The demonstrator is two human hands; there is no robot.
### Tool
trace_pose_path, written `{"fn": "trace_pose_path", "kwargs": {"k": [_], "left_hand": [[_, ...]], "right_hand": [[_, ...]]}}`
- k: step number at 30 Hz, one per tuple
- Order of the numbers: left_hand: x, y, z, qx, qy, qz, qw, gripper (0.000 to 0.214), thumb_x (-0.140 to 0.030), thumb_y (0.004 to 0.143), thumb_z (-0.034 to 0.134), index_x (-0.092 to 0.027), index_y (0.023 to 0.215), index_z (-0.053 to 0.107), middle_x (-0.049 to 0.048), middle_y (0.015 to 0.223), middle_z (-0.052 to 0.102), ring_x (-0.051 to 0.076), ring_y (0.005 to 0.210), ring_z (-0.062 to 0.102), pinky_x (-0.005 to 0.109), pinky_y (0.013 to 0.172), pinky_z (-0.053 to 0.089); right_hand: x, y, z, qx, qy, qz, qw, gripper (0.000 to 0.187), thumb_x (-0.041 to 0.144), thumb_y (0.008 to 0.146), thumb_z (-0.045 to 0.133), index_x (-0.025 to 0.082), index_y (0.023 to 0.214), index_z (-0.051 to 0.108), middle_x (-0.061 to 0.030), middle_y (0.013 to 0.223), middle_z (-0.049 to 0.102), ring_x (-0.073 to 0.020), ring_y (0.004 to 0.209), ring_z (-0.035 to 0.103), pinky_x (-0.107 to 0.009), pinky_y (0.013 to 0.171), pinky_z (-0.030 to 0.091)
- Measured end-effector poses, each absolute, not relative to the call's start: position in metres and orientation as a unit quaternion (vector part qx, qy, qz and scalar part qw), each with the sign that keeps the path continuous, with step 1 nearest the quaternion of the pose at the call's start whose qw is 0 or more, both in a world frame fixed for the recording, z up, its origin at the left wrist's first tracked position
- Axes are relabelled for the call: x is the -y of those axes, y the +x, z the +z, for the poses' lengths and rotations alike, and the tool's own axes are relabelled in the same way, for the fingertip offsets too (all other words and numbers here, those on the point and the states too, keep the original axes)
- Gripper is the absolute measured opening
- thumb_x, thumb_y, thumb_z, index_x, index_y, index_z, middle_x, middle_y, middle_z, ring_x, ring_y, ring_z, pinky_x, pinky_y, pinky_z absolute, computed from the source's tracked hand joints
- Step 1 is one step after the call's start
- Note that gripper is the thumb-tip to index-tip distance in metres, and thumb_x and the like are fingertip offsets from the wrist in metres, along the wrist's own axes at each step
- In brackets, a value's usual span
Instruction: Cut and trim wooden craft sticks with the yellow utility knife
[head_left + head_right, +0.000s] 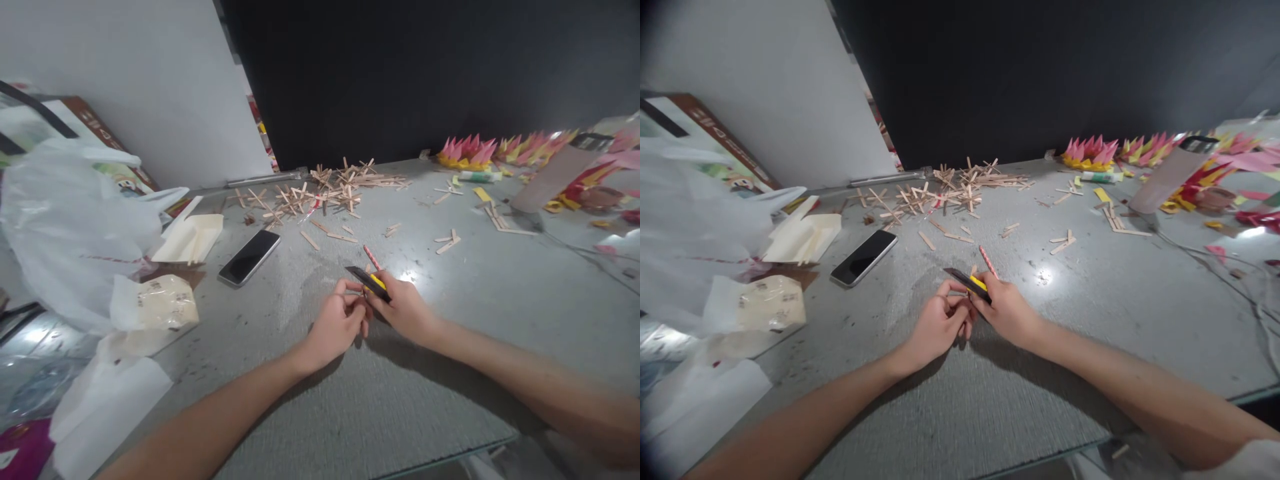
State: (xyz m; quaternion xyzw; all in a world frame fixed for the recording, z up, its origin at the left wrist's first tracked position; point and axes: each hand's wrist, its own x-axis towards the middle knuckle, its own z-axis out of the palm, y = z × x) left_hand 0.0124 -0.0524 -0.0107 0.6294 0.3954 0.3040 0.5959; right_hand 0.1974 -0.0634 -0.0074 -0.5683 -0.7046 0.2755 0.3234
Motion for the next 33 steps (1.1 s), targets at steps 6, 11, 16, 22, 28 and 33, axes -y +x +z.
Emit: {"fn": "trace_pose_path", "kwargs": {"k": [6,11,16,22,28,33], "left_hand": [[0.061,0.018,-0.003,-0.418,0.612,0.327,0.587,0.008,-0.023,0.096,0.053,-0.021,0.102,0.048,-0.0069,0.055,0.06,0.011,0.045,0.054,0.022,0.046,0.038],[0.066,0.023,0.0,-0.419,0.584,0.344,0.604,0.012,-0.03,0.099,0.053,-0.02,0.103,0.046,-0.0073,0.053,0.058,0.011,0.045,0.053,0.021,0.047,0.037],[0.049,0.018,-0.001,-0.454,0.517,0.431,0.584,0.033,-0.046,0.097,0.063,-0.022,0.103,0.042,-0.0057,0.066,0.063,0.009,0.047,0.053,0.022,0.049,0.039],[0.044,0.012,0.0,-0.401,0.565,0.417,0.589,0.031,-0.047,0.1,0.061,-0.017,0.107,0.055,-0.0025,0.073,0.061,0.008,0.053,0.051,0.023,0.055,0.041],[0.046,0.01,0.007,-0.396,0.601,0.359,0.594,0.031,-0.045,0.102,0.058,-0.016,0.108,0.07,-0.0002,0.075,0.061,0.008,0.056,0.051,0.023,0.054,0.039],[0.045,0.012,0.011,-0.382,0.555,0.414,0.612,0.033,-0.044,0.099,0.065,-0.016,0.115,0.065,0.0008,0.077,0.067,0.01,0.058,0.058,0.025,0.059,0.045]], "right_hand": [[0.068,0.192,-0.004,0.692,-0.576,0.277,0.335,0.019,0.036,0.097,0.051,0.022,0.107,0.059,-0.0023,0.075,0.072,-0.0192,0.064,0.068,-0.027,0.06,0.046],[0.072,0.189,-0.004,0.677,-0.579,0.293,0.346,0.019,0.038,0.097,0.052,0.022,0.105,0.059,-0.0012,0.073,0.071,-0.0185,0.062,0.067,-0.027,0.06,0.047],[0.073,0.192,-0.001,0.686,-0.58,0.259,0.354,0.017,0.038,0.096,0.054,0.023,0.1,0.06,-0.0004,0.07,0.067,-0.0171,0.058,0.061,-0.026,0.057,0.044],[0.066,0.21,0.012,0.649,-0.603,0.23,0.403,0.026,0.047,0.096,0.058,0.021,0.099,0.063,0.0014,0.068,0.061,-0.0149,0.057,0.053,-0.026,0.057,0.041],[0.063,0.219,0.018,0.64,-0.597,0.271,0.401,0.032,0.051,0.096,0.062,0.02,0.101,0.069,0.0035,0.066,0.055,-0.014,0.059,0.05,-0.026,0.059,0.039],[0.065,0.213,0.019,0.635,-0.59,0.32,0.382,0.038,0.053,0.096,0.062,0.02,0.077,0.058,0.0047,0.062,0.043,-0.0118,0.056,0.039,-0.026,0.052,0.032]]}}
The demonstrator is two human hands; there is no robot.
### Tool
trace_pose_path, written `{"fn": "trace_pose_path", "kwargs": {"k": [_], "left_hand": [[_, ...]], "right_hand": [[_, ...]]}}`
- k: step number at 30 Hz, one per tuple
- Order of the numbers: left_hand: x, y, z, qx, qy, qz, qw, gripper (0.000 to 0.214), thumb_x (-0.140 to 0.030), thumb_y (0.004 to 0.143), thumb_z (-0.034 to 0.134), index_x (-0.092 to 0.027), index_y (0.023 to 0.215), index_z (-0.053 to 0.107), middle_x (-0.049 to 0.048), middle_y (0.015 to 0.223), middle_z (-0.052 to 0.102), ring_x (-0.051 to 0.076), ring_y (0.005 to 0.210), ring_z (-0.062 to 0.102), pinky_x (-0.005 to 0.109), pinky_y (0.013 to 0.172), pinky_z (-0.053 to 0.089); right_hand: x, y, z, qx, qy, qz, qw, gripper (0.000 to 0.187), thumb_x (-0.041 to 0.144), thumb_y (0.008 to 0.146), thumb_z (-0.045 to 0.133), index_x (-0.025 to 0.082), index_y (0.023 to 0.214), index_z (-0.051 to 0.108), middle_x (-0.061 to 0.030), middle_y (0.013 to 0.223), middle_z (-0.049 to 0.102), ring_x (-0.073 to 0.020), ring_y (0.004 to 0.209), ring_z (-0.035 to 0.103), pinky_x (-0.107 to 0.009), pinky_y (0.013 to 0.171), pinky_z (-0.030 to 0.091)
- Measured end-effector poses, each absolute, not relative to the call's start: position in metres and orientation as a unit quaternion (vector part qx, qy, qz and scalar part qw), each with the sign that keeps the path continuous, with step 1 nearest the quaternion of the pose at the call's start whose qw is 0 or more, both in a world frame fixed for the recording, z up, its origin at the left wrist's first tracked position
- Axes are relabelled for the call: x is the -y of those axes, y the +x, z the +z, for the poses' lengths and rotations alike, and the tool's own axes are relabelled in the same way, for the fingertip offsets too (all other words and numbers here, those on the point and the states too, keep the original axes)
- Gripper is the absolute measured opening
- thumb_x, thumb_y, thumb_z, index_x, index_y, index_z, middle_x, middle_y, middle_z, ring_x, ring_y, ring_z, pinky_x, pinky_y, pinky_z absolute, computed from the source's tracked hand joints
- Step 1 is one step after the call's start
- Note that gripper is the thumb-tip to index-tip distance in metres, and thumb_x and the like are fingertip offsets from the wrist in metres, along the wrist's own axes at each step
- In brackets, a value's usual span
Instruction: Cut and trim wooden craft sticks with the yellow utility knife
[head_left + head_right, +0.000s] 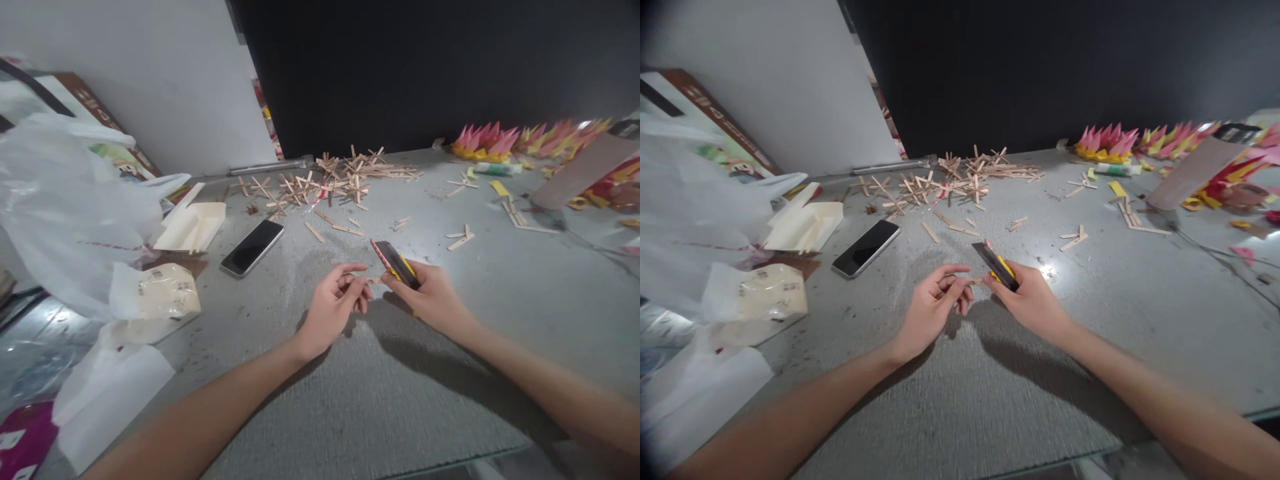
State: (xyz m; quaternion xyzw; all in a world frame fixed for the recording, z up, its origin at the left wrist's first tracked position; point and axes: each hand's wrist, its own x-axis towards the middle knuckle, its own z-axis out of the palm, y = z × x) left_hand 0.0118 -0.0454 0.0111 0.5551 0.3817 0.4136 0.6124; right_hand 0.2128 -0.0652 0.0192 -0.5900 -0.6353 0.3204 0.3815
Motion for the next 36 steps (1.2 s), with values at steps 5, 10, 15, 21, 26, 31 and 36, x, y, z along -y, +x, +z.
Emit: {"fn": "trace_pose_path", "kwargs": {"k": [5,10,15,21,26,31,36], "left_hand": [[0.048,0.016,0.008,-0.374,0.524,0.432,0.631,0.03,-0.043,0.096,0.069,-0.015,0.105,0.069,0.0015,0.077,0.066,0.011,0.061,0.059,0.025,0.062,0.047],[0.047,0.015,0.006,-0.403,0.569,0.437,0.568,0.031,-0.046,0.099,0.064,-0.015,0.097,0.069,0.0032,0.081,0.067,0.014,0.073,0.063,0.028,0.074,0.053],[0.038,0.012,0.004,-0.379,0.549,0.433,0.606,0.03,-0.05,0.105,0.052,-0.02,0.101,0.05,0.0045,0.091,0.07,0.013,0.061,0.066,0.028,0.06,0.054],[0.034,0.009,0.002,-0.385,0.559,0.425,0.599,0.028,-0.044,0.107,0.048,-0.02,0.121,0.045,-0.0008,0.082,0.064,0.01,0.054,0.058,0.025,0.055,0.046],[0.035,0.008,0.005,-0.401,0.564,0.4,0.601,0.033,-0.038,0.105,0.054,-0.021,0.132,0.045,-0.0004,0.085,0.065,0.009,0.056,0.057,0.025,0.06,0.047],[0.035,0.009,0.007,-0.399,0.571,0.391,0.601,0.036,-0.041,0.104,0.053,-0.02,0.133,0.045,-0.0003,0.084,0.065,0.01,0.056,0.056,0.026,0.06,0.046],[0.037,0.009,0.009,-0.4,0.58,0.384,0.596,0.037,-0.043,0.105,0.052,-0.02,0.133,0.045,-0.0007,0.083,0.064,0.01,0.058,0.055,0.025,0.06,0.045]], "right_hand": [[0.074,0.199,0.017,0.602,-0.541,0.423,0.408,0.034,0.054,0.098,0.058,0.021,0.087,0.058,0.0051,0.062,0.047,-0.012,0.053,0.041,-0.026,0.05,0.035],[0.075,0.197,0.013,0.63,-0.556,0.371,0.395,0.032,0.053,0.098,0.06,0.021,0.09,0.06,0.0029,0.07,0.053,-0.0131,0.06,0.046,-0.026,0.056,0.039],[0.078,0.21,0.018,0.645,-0.573,0.339,0.375,0.037,0.05,0.101,0.054,0.022,0.127,0.051,0.0081,0.064,0.048,-0.0137,0.051,0.044,-0.026,0.051,0.037],[0.083,0.219,0.022,0.764,-0.511,0.254,0.3,0.042,0.035,0.108,0.041,0.027,0.148,0.051,0.0003,0.078,0.068,-0.014,0.055,0.058,-0.025,0.059,0.045],[0.085,0.217,0.016,0.793,-0.496,0.212,0.284,0.045,0.032,0.108,0.04,0.029,0.151,0.053,-0.0062,0.104,0.078,-0.0163,0.069,0.069,-0.028,0.069,0.054],[0.084,0.217,0.015,0.791,-0.498,0.212,0.286,0.045,0.032,0.108,0.04,0.03,0.151,0.054,-0.0052,0.102,0.078,-0.0161,0.065,0.068,-0.029,0.068,0.055],[0.084,0.217,0.016,0.791,-0.498,0.213,0.284,0.045,0.03,0.108,0.041,0.031,0.153,0.051,-0.0044,0.105,0.078,-0.0151,0.065,0.067,-0.028,0.069,0.055]]}}
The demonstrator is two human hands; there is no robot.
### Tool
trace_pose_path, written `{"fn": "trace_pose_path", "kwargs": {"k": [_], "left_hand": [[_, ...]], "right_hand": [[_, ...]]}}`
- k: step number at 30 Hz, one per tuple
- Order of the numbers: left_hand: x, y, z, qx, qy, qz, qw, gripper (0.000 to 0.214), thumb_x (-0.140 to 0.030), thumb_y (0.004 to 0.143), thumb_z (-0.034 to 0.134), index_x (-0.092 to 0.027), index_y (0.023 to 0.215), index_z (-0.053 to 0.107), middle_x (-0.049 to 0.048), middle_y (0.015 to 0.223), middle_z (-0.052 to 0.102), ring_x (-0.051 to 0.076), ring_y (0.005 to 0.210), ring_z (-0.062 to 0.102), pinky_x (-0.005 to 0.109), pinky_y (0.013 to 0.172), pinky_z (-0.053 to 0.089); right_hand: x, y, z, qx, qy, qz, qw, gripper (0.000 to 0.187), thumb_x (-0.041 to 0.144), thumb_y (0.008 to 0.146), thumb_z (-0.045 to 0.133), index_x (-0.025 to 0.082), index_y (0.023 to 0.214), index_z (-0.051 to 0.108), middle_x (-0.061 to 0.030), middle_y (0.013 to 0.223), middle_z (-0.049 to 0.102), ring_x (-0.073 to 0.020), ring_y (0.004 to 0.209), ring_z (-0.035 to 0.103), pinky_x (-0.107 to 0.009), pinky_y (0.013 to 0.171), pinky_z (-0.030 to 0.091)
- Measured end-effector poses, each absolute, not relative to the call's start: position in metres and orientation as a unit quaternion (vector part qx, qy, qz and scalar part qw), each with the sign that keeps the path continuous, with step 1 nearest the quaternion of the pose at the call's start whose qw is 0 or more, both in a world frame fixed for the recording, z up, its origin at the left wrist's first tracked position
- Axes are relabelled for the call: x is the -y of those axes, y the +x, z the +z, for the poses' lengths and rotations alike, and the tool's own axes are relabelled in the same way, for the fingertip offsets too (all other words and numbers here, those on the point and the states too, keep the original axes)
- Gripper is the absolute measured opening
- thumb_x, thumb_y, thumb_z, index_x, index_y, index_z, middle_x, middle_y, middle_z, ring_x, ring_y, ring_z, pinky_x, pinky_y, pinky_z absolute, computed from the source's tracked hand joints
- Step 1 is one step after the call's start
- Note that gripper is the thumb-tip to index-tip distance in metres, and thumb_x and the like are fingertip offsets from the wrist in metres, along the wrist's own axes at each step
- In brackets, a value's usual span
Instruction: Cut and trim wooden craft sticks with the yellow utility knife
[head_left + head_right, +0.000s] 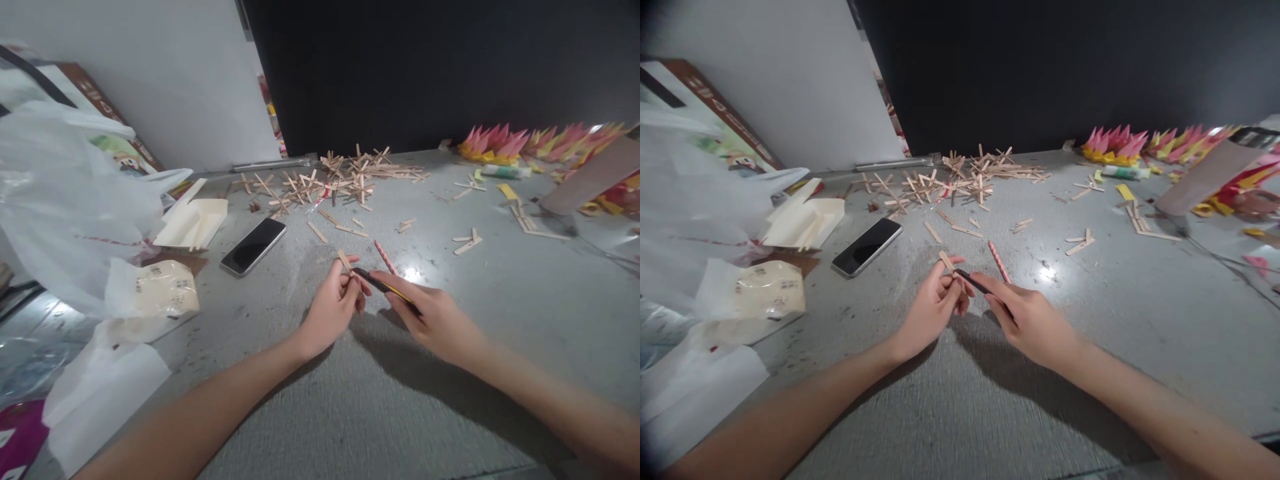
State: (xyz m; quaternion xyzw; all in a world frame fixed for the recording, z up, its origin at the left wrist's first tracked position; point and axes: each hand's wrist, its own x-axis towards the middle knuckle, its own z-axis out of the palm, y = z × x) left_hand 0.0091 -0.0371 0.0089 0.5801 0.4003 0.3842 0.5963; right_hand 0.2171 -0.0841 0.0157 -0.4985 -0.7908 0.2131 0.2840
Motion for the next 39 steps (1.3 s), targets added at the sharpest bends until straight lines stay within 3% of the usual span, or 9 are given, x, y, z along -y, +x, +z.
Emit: {"fn": "trace_pose_path", "kwargs": {"k": [11,20,24,29,39], "left_hand": [[0.04,0.005,0.005,-0.446,0.667,0.347,0.485,0.022,-0.035,0.108,0.043,-0.023,0.125,0.046,-0.0002,0.084,0.066,0.012,0.06,0.058,0.026,0.065,0.047],[0.041,0.003,0.01,-0.469,0.71,0.309,0.426,0.028,-0.025,0.106,0.044,-0.022,0.134,0.045,0.002,0.09,0.069,0.015,0.073,0.065,0.028,0.069,0.047],[0.038,0.003,0.006,-0.436,0.695,0.335,0.464,0.022,-0.031,0.107,0.044,-0.022,0.128,0.045,0.0006,0.083,0.066,0.014,0.066,0.06,0.027,0.065,0.045],[0.038,0.007,0.002,-0.396,0.636,0.39,0.535,0.025,-0.044,0.108,0.045,-0.022,0.118,0.043,-0.0019,0.078,0.059,0.01,0.058,0.049,0.024,0.057,0.04],[0.042,0.009,0.002,-0.397,0.584,0.439,0.555,0.028,-0.049,0.107,0.049,-0.022,0.098,0.045,-0.0032,0.076,0.053,0.011,0.063,0.044,0.023,0.058,0.036]], "right_hand": [[0.092,0.207,0.015,0.801,-0.509,0.163,0.269,0.049,0.023,0.105,0.04,0.022,0.153,0.052,-0.0071,0.093,0.077,-0.0134,0.059,0.065,-0.024,0.061,0.052],[0.101,0.203,0.013,0.81,-0.506,0.142,0.26,0.054,0.018,0.104,0.036,0.013,0.156,0.048,-0.0105,0.087,0.075,-0.0147,0.06,0.066,-0.025,0.063,0.055],[0.099,0.203,0.015,0.789,-0.505,0.18,0.299,0.049,0.021,0.106,0.039,0.016,0.152,0.052,-0.0099,0.093,0.076,-0.0128,0.06,0.064,-0.023,0.062,0.052],[0.095,0.202,0.017,0.747,-0.514,0.243,0.344,0.044,0.029,0.108,0.042,0.02,0.148,0.055,-0.0007,0.074,0.068,-0.0107,0.05,0.052,-0.021,0.054,0.045],[0.098,0.198,0.009,0.617,-0.515,0.453,0.385,0.045,0.044,0.109,0.043,0.027,0.15,0.049,0.0058,0.068,0.05,-0.0094,0.048,0.038,-0.022,0.047,0.036]]}}
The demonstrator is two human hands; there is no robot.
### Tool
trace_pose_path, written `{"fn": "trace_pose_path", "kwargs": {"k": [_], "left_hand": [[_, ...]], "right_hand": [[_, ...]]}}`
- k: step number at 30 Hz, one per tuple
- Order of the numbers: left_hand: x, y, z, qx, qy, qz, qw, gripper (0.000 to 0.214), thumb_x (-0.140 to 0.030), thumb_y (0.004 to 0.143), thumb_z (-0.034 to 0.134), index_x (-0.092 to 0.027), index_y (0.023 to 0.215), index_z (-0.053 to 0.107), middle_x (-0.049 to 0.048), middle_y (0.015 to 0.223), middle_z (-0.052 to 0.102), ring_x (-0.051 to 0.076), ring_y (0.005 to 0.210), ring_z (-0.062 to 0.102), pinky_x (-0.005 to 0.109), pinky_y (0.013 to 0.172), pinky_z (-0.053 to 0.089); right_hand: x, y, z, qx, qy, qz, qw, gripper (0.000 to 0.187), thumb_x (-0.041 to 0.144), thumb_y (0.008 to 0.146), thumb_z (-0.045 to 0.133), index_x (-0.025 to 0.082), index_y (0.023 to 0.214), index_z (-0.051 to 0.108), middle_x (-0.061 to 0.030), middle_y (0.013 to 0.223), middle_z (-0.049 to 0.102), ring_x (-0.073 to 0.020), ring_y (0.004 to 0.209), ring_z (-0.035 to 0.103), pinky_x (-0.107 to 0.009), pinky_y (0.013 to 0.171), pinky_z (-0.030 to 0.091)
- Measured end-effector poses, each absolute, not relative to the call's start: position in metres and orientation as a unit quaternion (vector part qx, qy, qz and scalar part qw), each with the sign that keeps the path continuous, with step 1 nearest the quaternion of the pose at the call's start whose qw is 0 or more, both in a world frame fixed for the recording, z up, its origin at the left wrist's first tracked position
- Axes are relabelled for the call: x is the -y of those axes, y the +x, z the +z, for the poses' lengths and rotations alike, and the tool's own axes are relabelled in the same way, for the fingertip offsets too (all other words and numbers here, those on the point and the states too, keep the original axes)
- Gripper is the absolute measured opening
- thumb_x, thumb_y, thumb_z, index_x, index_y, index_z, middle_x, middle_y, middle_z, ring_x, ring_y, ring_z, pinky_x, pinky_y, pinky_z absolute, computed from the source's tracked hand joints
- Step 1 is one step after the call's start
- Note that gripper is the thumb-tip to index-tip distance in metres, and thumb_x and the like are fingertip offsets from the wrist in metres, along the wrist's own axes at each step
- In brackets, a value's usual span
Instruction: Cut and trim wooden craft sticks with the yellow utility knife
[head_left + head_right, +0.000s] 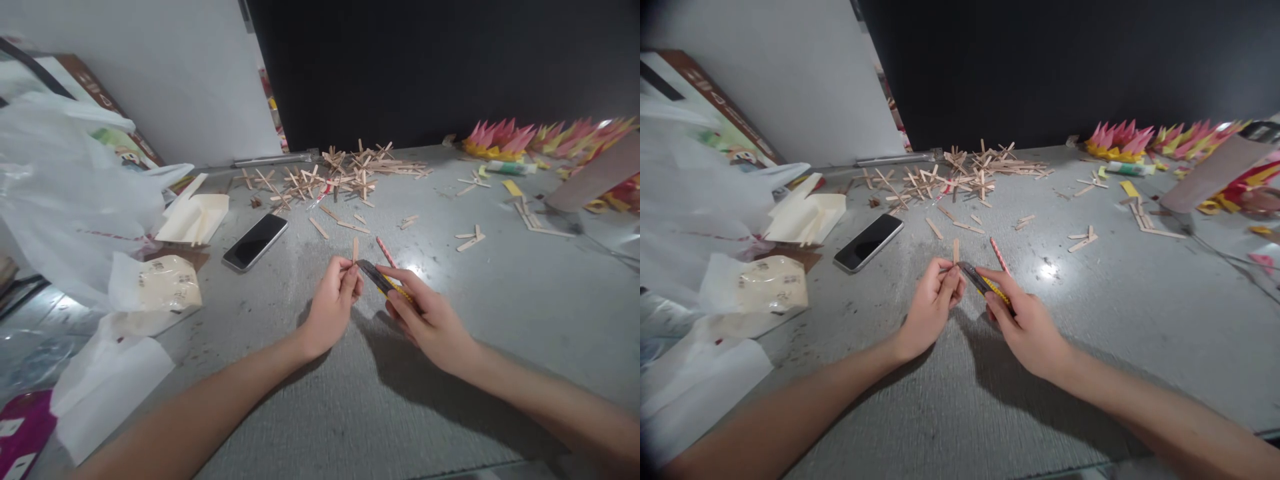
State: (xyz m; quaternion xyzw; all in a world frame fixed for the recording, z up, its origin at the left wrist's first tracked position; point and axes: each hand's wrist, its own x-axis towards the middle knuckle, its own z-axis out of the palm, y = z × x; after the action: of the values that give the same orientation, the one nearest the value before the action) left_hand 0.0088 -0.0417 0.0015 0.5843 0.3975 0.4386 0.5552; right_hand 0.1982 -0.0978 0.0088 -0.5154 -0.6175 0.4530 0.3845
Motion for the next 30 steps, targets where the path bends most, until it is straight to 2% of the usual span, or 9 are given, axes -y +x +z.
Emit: {"fn": "trace_pose_path", "kwargs": {"k": [4,9,15,19,23,30], "left_hand": [[0.04,0.009,0.002,-0.412,0.575,0.442,0.552,0.031,-0.051,0.107,0.049,-0.021,0.097,0.05,-0.0063,0.068,0.04,0.01,0.058,0.037,0.024,0.056,0.033],[0.037,0.011,0.006,-0.379,0.527,0.455,0.61,0.04,-0.054,0.105,0.05,-0.019,0.087,0.051,-0.0074,0.066,0.029,0.009,0.055,0.027,0.023,0.052,0.026],[0.033,0.012,0.006,-0.335,0.48,0.437,0.683,0.041,-0.056,0.104,0.053,-0.021,0.083,0.044,-0.0077,0.066,0.03,0.008,0.054,0.027,0.022,0.05,0.023],[0.03,0.01,0.003,-0.296,0.474,0.407,0.723,0.042,-0.053,0.106,0.047,-0.022,0.08,0.036,-0.0093,0.061,0.027,0.007,0.048,0.025,0.022,0.049,0.023],[0.027,0.007,0.005,-0.291,0.48,0.385,0.732,0.039,-0.05,0.108,0.044,-0.022,0.081,0.038,-0.0099,0.059,0.026,0.007,0.047,0.026,0.022,0.05,0.023],[0.026,0.008,0.012,-0.291,0.461,0.393,0.741,0.039,-0.051,0.102,0.057,-0.023,0.083,0.037,-0.0118,0.056,0.023,0.007,0.046,0.018,0.022,0.048,0.019]], "right_hand": [[0.1,0.194,0.008,0.585,-0.5,0.498,0.4,0.045,0.047,0.108,0.045,0.028,0.149,0.048,0.0068,0.068,0.049,-0.0081,0.047,0.034,-0.021,0.045,0.035],[0.102,0.19,0.007,0.547,-0.481,0.541,0.421,0.045,0.05,0.108,0.048,0.029,0.147,0.047,0.0079,0.069,0.046,-0.0071,0.047,0.033,-0.019,0.042,0.034],[0.102,0.187,0.01,0.518,-0.469,0.577,0.423,0.048,0.053,0.106,0.05,0.029,0.147,0.046,0.0082,0.07,0.045,-0.0064,0.046,0.031,-0.017,0.038,0.035],[0.101,0.185,0.014,0.495,-0.464,0.597,0.428,0.049,0.055,0.105,0.052,0.029,0.145,0.046,0.0081,0.071,0.046,-0.0057,0.045,0.031,-0.015,0.036,0.034],[0.1,0.186,0.012,0.489,-0.466,0.597,0.434,0.049,0.055,0.104,0.052,0.028,0.145,0.047,0.0081,0.07,0.046,-0.0056,0.044,0.03,-0.015,0.036,0.035],[0.102,0.186,0.012,0.49,-0.46,0.597,0.439,0.048,0.054,0.104,0.052,0.028,0.145,0.047,0.0079,0.07,0.045,-0.0059,0.045,0.03,-0.016,0.036,0.035]]}}
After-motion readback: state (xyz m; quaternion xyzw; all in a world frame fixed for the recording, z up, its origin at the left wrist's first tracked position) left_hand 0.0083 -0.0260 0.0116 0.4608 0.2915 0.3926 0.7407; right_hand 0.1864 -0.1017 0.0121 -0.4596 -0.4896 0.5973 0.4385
